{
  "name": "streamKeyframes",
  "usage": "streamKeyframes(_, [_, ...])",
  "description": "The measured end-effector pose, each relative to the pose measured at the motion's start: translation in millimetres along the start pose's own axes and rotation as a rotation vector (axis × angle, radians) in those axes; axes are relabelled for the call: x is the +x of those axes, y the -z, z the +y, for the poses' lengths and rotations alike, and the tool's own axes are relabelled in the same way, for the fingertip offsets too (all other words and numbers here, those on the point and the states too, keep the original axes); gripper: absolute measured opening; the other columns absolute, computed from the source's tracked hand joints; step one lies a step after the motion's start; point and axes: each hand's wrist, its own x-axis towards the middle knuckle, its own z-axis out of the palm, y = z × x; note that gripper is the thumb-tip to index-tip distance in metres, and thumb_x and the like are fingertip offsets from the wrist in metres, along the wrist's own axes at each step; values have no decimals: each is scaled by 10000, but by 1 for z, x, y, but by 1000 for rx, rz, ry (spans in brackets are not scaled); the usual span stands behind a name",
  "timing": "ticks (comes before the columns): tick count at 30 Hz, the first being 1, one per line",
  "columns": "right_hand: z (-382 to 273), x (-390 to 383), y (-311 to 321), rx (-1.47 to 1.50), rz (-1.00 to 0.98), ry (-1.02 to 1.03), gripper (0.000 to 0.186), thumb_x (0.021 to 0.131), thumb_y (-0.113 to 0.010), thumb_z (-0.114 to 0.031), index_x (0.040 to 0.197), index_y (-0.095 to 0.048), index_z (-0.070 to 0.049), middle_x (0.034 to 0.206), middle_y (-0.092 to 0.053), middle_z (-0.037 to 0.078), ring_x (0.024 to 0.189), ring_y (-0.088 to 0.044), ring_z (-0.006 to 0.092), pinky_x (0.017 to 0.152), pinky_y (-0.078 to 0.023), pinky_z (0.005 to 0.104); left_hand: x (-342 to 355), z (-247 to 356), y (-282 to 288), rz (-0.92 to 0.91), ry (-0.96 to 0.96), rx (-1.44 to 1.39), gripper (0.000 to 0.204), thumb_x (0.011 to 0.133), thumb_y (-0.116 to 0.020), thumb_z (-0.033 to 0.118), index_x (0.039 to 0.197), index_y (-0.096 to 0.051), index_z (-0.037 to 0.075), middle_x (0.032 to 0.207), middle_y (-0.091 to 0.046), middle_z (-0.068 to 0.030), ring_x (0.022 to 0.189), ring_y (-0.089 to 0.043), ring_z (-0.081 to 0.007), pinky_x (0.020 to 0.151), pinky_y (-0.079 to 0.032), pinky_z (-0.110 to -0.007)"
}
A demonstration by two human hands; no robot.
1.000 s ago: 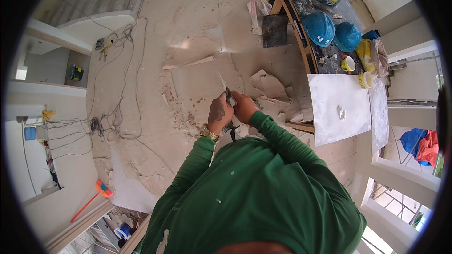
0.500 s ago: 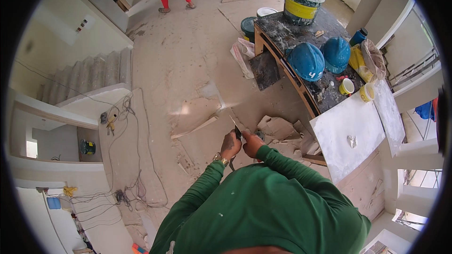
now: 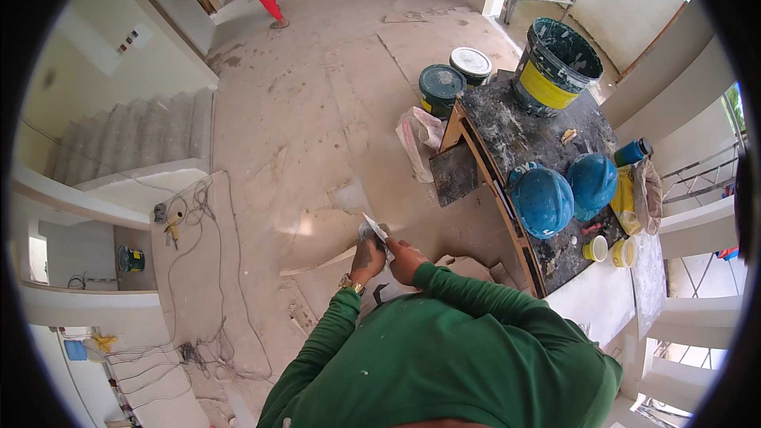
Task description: The person scrapes plaster from a trowel onto a bucket, then scoops plaster from the bucket onto a hawk. They spread the plaster on a white board using a trowel. The person is wearing a green long-sleeved shirt and a watch.
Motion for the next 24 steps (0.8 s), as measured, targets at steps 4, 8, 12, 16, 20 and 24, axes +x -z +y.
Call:
streamKeyframes(4, [-29,96,29,-9,-14,31,465,836,-544,-12,1292,-470,-69,1194,-569,305,1095,-583,500,925,-470,551,97,-23,40,-35,29,-53,210,910,-531,116,1004,-623,-48,940,-671,-306,907,-650,-480,763,-515,-517])
streamKeyframes(8, [-61,193,67,-3,-1,-49,460,839,-537,-8,1290,-471,-72,1188,-565,304,1079,-587,497,914,-473,545,204,-46,71,-43,-17,-88,204,910,-530,119,998,-615,-45,933,-671,-307,904,-654,-473,765,-519,-512])
streamKeyframes(12, [-90,257,111,5,74,-60,514,833,-532,-22,1342,-481,-67,1162,-584,287,1072,-589,485,913,-472,530,290,-34,105,-79,-63,-102,218,894,-538,124,1006,-609,-49,942,-669,-309,918,-649,-477,781,-516,-512])
streamKeyframes(16, [-93,343,150,-3,118,-129,540,840,-529,-22,1376,-479,-68,1147,-585,283,1084,-579,482,915,-466,530,380,-23,119,-151,15,-64,229,887,-552,134,1012,-609,-49,939,-672,-304,921,-650,-474,776,-518,-510])
streamKeyframes(20, [-81,424,184,43,124,-129,557,844,-530,-14,1392,-454,-77,1171,-564,291,1087,-575,488,905,-466,538,490,-21,133,-195,-101,-79,265,890,-594,166,1072,-640,-21,970,-702,-246,922,-681,-420,769,-532,-450])
streamKeyframes(24, [-67,518,241,50,186,-96,580,849,-521,-9,1413,-416,-96,1178,-557,283,1094,-577,483,907,-466,542,588,-1,140,-142,-115,46,238,902,-565,179,1042,-667,16,997,-711,-214,944,-685,-396,768,-534,-438])
